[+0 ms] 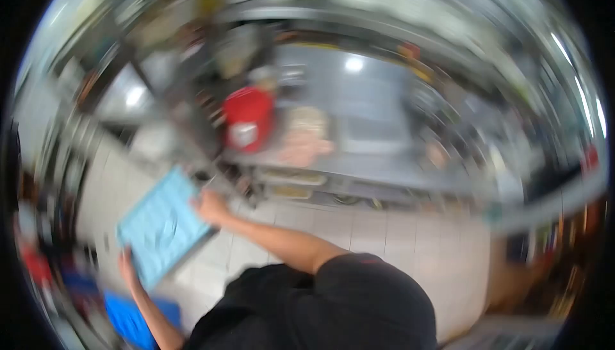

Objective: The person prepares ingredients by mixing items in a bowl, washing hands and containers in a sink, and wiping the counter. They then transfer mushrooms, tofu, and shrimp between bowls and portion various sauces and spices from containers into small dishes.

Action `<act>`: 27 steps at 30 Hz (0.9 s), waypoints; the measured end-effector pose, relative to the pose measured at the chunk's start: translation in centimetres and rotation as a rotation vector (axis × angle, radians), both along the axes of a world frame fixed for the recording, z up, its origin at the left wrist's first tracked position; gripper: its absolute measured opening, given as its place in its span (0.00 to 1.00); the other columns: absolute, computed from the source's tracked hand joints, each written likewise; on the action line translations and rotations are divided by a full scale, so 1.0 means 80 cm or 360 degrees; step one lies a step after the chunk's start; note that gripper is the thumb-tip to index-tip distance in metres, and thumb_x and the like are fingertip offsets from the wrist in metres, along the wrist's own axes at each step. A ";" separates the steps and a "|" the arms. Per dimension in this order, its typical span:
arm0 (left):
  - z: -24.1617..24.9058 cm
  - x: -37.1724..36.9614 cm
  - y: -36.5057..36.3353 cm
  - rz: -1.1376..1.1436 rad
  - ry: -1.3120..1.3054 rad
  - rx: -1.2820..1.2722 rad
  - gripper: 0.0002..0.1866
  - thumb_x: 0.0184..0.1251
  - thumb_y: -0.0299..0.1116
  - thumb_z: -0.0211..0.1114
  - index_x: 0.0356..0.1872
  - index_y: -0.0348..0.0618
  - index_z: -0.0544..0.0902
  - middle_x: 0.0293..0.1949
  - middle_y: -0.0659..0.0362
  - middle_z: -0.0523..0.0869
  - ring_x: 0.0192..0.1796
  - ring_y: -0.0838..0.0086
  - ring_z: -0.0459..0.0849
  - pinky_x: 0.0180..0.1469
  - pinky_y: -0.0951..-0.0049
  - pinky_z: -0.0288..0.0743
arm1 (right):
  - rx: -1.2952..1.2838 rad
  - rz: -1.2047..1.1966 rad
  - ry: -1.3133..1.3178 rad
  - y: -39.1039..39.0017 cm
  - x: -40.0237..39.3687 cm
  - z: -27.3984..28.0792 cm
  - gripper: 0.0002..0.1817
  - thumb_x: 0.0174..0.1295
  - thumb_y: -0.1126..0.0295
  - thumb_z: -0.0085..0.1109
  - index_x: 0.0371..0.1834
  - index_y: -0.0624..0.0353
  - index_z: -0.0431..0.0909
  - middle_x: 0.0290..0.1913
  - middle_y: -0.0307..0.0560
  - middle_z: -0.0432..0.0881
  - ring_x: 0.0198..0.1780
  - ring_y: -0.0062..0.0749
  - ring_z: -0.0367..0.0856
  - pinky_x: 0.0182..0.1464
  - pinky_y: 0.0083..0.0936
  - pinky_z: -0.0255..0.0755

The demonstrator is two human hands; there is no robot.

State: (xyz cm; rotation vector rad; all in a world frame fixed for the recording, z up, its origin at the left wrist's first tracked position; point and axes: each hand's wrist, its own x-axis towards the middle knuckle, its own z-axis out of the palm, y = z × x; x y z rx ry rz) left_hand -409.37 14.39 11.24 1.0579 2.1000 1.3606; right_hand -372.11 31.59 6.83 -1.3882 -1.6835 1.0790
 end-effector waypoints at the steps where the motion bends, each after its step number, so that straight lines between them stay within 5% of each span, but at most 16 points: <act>1: 0.020 0.018 0.000 0.0072 -0.0034 0.0023 0.18 0.76 0.45 0.66 0.44 0.38 0.88 0.36 0.65 0.85 0.39 0.79 0.77 0.43 0.72 0.72 | 0.0256 -0.0018 -0.0152 0.008 0.000 0.022 0.33 0.70 0.37 0.61 0.40 0.65 0.82 0.38 0.65 0.87 0.44 0.66 0.85 0.53 0.60 0.74; 4: 0.024 0.004 0.014 0.0342 -0.0145 0.0180 0.17 0.73 0.45 0.69 0.31 0.42 0.82 0.30 0.69 0.79 0.33 0.83 0.72 0.35 0.73 0.66 | 0.0275 0.0176 -0.0128 0.061 -0.040 0.052 0.31 0.69 0.42 0.66 0.31 0.66 0.79 0.30 0.64 0.83 0.33 0.55 0.83 0.39 0.46 0.75; 5: 0.022 -0.008 0.021 0.0383 -0.0226 0.0218 0.18 0.73 0.46 0.70 0.31 0.42 0.82 0.30 0.68 0.79 0.32 0.83 0.73 0.34 0.74 0.67 | 0.0159 0.0333 -0.0275 0.076 -0.054 0.086 0.32 0.71 0.44 0.64 0.44 0.72 0.82 0.44 0.73 0.87 0.50 0.68 0.86 0.52 0.50 0.78; 7: 0.032 -0.032 0.045 0.0471 -0.0323 0.0274 0.19 0.72 0.46 0.71 0.32 0.40 0.82 0.30 0.66 0.80 0.33 0.82 0.75 0.35 0.74 0.69 | 0.0155 0.0364 -0.0270 0.108 -0.107 0.103 0.30 0.71 0.47 0.64 0.44 0.72 0.83 0.44 0.74 0.87 0.51 0.65 0.87 0.53 0.49 0.78; 10: 0.041 -0.076 0.104 0.0476 -0.0451 0.0346 0.18 0.74 0.45 0.70 0.37 0.37 0.83 0.31 0.64 0.81 0.34 0.81 0.77 0.36 0.74 0.72 | 0.0223 0.0327 -0.0288 0.192 -0.189 0.075 0.28 0.71 0.50 0.68 0.32 0.71 0.82 0.30 0.62 0.85 0.32 0.51 0.82 0.42 0.45 0.76; 12: 0.026 -0.116 0.163 0.0378 -0.0657 0.0436 0.17 0.74 0.43 0.71 0.41 0.37 0.84 0.34 0.65 0.83 0.35 0.82 0.80 0.37 0.74 0.76 | 0.0248 0.0222 -0.0148 0.254 -0.233 0.063 0.27 0.69 0.50 0.71 0.28 0.68 0.83 0.26 0.50 0.84 0.30 0.33 0.78 0.38 0.42 0.74; 14: 0.019 -0.152 0.228 0.0176 -0.0825 0.0593 0.17 0.73 0.42 0.72 0.45 0.35 0.83 0.37 0.62 0.86 0.37 0.79 0.85 0.41 0.72 0.80 | 0.0100 0.0071 -0.0167 0.319 -0.274 0.077 0.25 0.69 0.51 0.73 0.26 0.63 0.84 0.25 0.37 0.79 0.30 0.26 0.70 0.36 0.36 0.70; 15: 0.020 -0.170 0.264 0.0052 -0.0852 0.0667 0.18 0.73 0.42 0.71 0.47 0.33 0.82 0.37 0.58 0.88 0.38 0.75 0.88 0.42 0.69 0.83 | 0.0040 0.0000 -0.0136 0.368 -0.291 0.071 0.18 0.68 0.55 0.75 0.36 0.61 0.87 0.34 0.40 0.85 0.36 0.26 0.79 0.41 0.30 0.74; 17: 0.073 -0.185 0.329 0.0214 -0.0864 0.0264 0.18 0.76 0.40 0.65 0.48 0.32 0.81 0.31 0.55 0.85 0.25 0.75 0.82 0.22 0.74 0.72 | -0.0055 -0.0084 0.0022 0.461 -0.324 0.068 0.22 0.68 0.56 0.74 0.51 0.67 0.88 0.48 0.52 0.90 0.48 0.39 0.89 0.53 0.36 0.81; 20: 0.062 -0.246 0.413 -0.0150 -0.1060 0.0444 0.16 0.75 0.35 0.62 0.51 0.28 0.82 0.39 0.49 0.89 0.35 0.68 0.89 0.30 0.69 0.83 | -0.0234 -0.0194 0.0090 0.537 -0.393 0.081 0.23 0.70 0.57 0.72 0.54 0.69 0.85 0.53 0.55 0.89 0.51 0.42 0.88 0.54 0.37 0.81; 23: -0.011 -0.265 0.546 -0.0543 -0.0822 0.0404 0.17 0.70 0.38 0.69 0.43 0.28 0.83 0.39 0.47 0.91 0.35 0.57 0.93 0.38 0.62 0.85 | -0.0160 -0.0207 0.0181 0.650 -0.390 0.062 0.24 0.75 0.61 0.67 0.62 0.72 0.80 0.58 0.59 0.86 0.57 0.44 0.86 0.59 0.38 0.80; 25: -0.016 -0.233 0.606 -0.0051 -0.0863 0.0598 0.19 0.66 0.35 0.67 0.47 0.25 0.79 0.41 0.37 0.91 0.44 0.45 0.93 0.49 0.53 0.86 | -0.0127 -0.0009 0.0351 0.704 -0.368 0.059 0.24 0.76 0.66 0.62 0.65 0.75 0.75 0.57 0.59 0.84 0.60 0.47 0.84 0.62 0.42 0.79; 27: -0.036 -0.181 0.693 0.0081 -0.1076 0.0569 0.24 0.65 0.35 0.68 0.54 0.25 0.74 0.42 0.34 0.90 0.50 0.40 0.90 0.57 0.49 0.84 | 0.0506 -0.0131 -0.0091 0.663 -0.348 0.049 0.19 0.76 0.70 0.59 0.63 0.71 0.75 0.50 0.55 0.83 0.57 0.48 0.83 0.61 0.43 0.80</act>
